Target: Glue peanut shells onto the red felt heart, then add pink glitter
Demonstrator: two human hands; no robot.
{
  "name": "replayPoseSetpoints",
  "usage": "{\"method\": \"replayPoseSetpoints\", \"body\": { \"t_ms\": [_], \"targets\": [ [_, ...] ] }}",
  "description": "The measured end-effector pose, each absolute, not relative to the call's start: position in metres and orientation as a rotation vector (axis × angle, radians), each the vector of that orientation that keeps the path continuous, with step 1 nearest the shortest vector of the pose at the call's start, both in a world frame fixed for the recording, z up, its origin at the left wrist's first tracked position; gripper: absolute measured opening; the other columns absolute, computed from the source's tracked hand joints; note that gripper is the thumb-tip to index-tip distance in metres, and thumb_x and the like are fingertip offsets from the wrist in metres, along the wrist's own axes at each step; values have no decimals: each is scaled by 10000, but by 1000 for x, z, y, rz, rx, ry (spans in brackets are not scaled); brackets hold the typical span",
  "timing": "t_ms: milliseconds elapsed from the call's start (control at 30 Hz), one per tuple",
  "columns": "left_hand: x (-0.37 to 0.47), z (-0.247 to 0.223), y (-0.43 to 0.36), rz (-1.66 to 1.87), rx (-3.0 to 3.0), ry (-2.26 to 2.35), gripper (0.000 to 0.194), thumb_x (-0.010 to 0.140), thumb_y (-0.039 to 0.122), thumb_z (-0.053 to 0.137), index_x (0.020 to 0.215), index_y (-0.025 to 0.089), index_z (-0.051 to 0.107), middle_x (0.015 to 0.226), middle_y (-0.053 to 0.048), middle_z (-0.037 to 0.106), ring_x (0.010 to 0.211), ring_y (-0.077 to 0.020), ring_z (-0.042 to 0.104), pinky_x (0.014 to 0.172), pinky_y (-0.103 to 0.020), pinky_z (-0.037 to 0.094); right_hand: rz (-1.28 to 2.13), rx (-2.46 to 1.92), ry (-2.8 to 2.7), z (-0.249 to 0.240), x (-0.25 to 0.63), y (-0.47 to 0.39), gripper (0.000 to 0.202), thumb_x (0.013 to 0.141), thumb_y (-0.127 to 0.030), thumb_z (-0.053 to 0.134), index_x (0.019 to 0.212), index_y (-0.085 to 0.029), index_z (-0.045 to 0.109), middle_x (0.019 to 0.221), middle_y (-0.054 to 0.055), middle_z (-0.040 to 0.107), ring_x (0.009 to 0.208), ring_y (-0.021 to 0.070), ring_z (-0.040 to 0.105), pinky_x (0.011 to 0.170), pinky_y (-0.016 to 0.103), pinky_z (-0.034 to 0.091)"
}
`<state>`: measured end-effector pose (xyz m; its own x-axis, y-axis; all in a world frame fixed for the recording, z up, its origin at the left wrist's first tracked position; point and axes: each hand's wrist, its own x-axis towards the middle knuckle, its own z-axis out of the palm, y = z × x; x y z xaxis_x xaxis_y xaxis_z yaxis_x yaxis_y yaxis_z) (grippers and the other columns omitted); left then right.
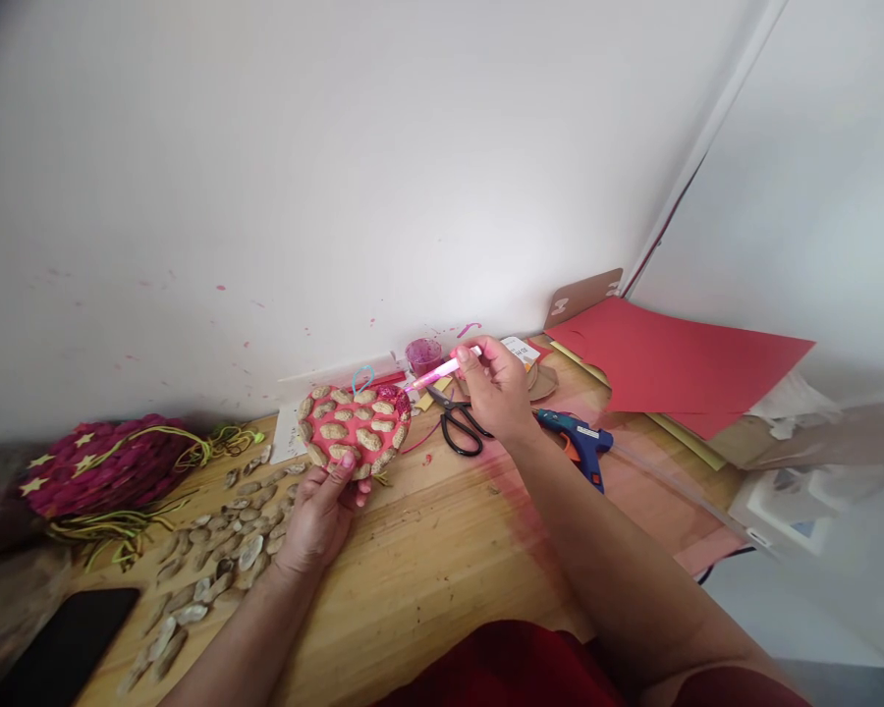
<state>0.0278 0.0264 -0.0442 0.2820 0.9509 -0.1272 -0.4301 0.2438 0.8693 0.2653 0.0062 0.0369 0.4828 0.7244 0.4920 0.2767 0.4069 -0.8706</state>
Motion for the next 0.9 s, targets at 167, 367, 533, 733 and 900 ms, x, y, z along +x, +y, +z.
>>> {"method": "replayPoseSetpoints", "body": {
  "t_ms": [167,367,533,733,900],
  "targets": [
    [29,-44,26,1103,828,775,415,614,472,931,665,140,689,573,-17,652,491,-104,574,432,-183,430,384,-1159,-1136,37,265,6,391,889,-602,658,861,-212,659,658,-18,557,590,124,507,513,238,399],
    [27,-45,25,1100,837,771,412,618,475,929,663,140,693,570,-23,654,490,-108,577,433,-189,432,331,-1173,-1093,39,264,7,408,875,-629,659,851,-222,646,654,-19,565,558,120,496,483,240,391],
    [28,-45,26,1103,827,776,412,609,473,933,662,142,693,567,-21,653,485,-107,574,426,-186,429,351,-1165,-1093,36,266,7,406,869,-617,673,847,-212,656,674,-11,573,590,123,512,506,239,400],
    [28,-44,25,1103,823,778,415,602,474,935,665,146,689,570,-19,651,486,-109,574,426,-187,428,395,-1143,-1088,34,267,8,391,875,-603,675,856,-213,662,689,-11,582,591,121,517,517,241,411],
    [27,-44,25,1095,830,779,422,602,484,934,660,145,689,565,-22,651,482,-106,567,427,-187,428,390,-1145,-1077,33,268,10,368,884,-583,672,858,-216,660,675,-17,576,581,120,508,515,240,404]
  ]
}}
